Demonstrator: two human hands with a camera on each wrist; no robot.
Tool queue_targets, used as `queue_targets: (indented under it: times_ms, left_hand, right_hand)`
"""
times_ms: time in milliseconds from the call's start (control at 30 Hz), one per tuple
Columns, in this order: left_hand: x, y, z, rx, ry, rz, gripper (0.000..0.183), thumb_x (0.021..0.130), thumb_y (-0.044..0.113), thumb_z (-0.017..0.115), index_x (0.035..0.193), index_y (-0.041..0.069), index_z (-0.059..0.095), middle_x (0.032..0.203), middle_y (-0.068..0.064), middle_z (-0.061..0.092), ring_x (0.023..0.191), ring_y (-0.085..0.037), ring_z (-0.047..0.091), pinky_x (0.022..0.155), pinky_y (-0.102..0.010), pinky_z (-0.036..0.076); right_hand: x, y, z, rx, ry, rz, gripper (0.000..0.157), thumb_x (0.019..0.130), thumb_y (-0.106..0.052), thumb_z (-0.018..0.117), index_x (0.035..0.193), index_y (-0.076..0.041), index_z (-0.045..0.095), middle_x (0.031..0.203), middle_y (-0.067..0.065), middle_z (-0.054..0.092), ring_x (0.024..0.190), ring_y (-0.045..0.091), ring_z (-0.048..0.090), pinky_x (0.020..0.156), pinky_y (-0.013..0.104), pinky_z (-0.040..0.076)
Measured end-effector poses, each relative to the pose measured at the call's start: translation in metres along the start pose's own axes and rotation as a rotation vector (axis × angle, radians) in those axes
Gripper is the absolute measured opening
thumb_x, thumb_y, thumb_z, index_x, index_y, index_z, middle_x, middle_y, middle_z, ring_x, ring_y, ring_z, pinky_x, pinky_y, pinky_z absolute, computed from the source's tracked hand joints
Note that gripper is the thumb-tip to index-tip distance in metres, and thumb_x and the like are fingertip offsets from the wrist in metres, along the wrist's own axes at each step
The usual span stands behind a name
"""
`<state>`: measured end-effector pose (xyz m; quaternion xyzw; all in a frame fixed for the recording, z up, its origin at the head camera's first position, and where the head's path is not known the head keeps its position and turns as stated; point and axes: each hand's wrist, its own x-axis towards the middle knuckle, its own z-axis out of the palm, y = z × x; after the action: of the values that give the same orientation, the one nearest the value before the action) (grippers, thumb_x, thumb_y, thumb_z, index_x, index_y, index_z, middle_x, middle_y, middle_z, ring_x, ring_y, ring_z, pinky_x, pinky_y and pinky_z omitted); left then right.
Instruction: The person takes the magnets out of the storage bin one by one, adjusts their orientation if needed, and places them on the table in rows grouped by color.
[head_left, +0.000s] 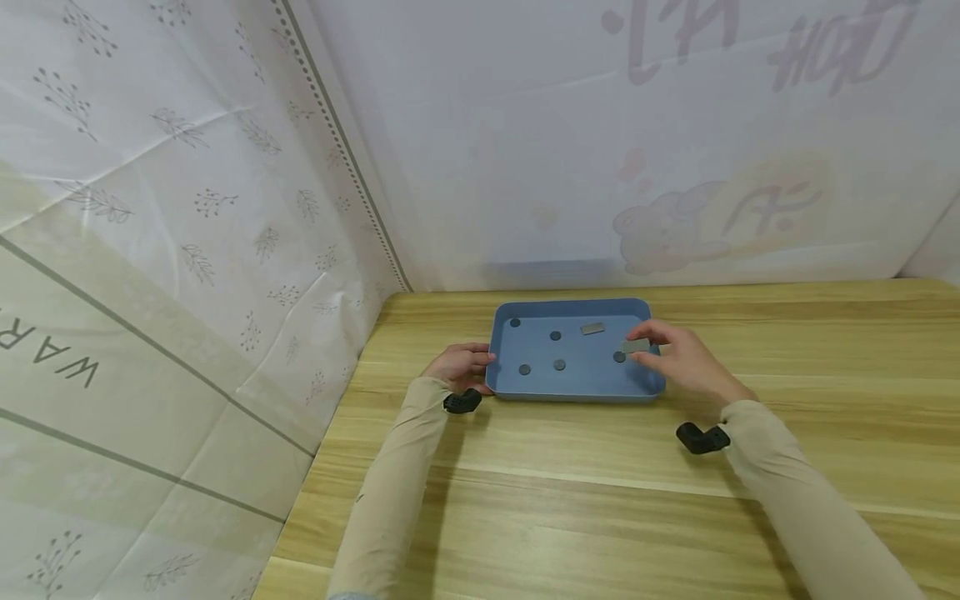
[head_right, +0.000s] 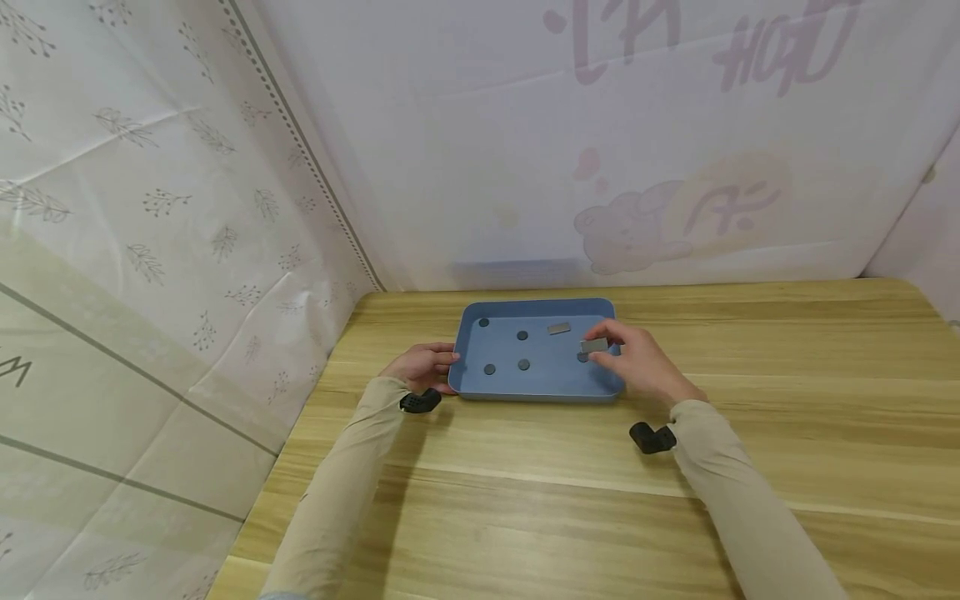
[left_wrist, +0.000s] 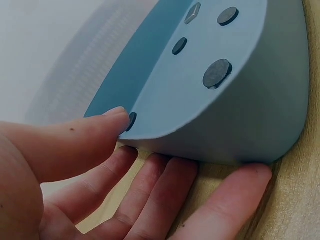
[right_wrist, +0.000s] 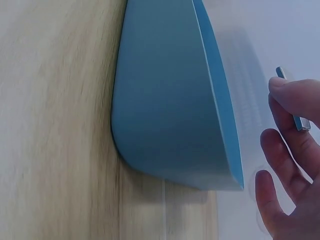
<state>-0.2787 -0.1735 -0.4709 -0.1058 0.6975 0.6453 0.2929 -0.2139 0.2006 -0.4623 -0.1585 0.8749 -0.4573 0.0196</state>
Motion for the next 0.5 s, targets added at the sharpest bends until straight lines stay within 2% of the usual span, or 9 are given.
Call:
queue_targets:
  times_ms: [100,233,500]
  left_hand:
    - [0.000,0.000,0.000,-0.004,0.005,0.000,0.050,0.097,0.006,0.055,0.144,-0.001,0.039,0.127,-0.021,0.056,0.103,-0.026,0.059,0.090,-0.055,0.051]
    - [0.000,0.001,0.000,0.001,-0.002,0.000,0.051,0.097,0.006,0.054,0.145,-0.001,0.037,0.132,-0.023,0.053,0.105,-0.027,0.059,0.090,-0.054,0.051]
    - [-0.001,0.001,0.000,0.007,-0.017,0.001,0.051,0.098,0.006,0.053,0.145,0.000,0.037,0.132,-0.023,0.053,0.103,-0.026,0.059,0.079,-0.047,0.054]
  right_hand:
    - [-0.002,0.003,-0.004,0.001,0.009,0.012,0.025,0.093,-0.022,0.066,0.117,-0.015,0.062,0.124,0.011,0.061,0.119,0.038,0.051,0.093,0.056,0.045]
    - [-0.005,0.008,-0.011,-0.004,0.022,0.016,0.027,0.093,-0.025,0.066,0.117,-0.014,0.062,0.124,0.010,0.061,0.117,0.035,0.052,0.092,0.053,0.045]
    - [-0.011,0.012,-0.025,-0.008,0.043,0.055,0.031,0.093,-0.029,0.065,0.119,-0.012,0.061,0.129,0.013,0.058,0.120,0.039,0.050,0.097,0.057,0.041]
